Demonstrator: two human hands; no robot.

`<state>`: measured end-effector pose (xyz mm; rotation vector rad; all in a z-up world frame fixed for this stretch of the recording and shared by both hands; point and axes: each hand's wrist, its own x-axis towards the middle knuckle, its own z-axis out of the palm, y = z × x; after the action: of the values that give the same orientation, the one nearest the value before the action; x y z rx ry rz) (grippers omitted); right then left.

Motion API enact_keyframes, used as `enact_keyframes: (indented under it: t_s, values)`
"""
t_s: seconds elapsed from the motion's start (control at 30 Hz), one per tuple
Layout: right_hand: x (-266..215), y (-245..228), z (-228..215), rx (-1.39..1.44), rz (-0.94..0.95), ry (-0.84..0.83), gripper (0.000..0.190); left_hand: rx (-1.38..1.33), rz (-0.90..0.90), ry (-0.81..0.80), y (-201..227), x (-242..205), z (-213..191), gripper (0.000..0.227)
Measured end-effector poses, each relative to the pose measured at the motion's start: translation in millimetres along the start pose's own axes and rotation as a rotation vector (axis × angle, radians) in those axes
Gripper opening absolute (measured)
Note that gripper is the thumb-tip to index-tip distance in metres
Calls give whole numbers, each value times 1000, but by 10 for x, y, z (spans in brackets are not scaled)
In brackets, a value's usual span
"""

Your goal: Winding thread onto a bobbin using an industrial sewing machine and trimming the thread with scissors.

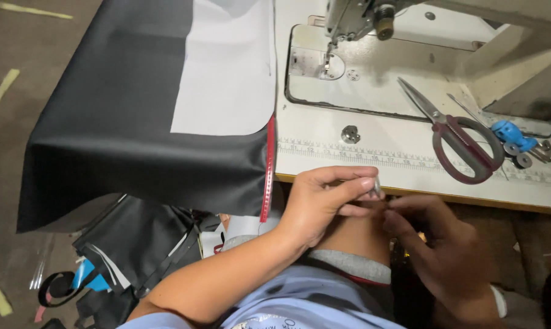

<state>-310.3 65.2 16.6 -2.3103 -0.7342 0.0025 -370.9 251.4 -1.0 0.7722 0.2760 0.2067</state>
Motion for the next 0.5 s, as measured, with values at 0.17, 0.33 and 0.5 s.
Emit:
enact_keyframes:
  t_s: [0.17,0.33,0.5]
  values:
    - [128,212,52,-90,65,-29,16,130,64,2,-24,-9,6,34]
    - [230,217,53,-67,-303,264,13,587,611,-162,-272,18,-26,13]
    - [33,232,192,-75,9,-17,18,569,733,-96,-139,59,9,12]
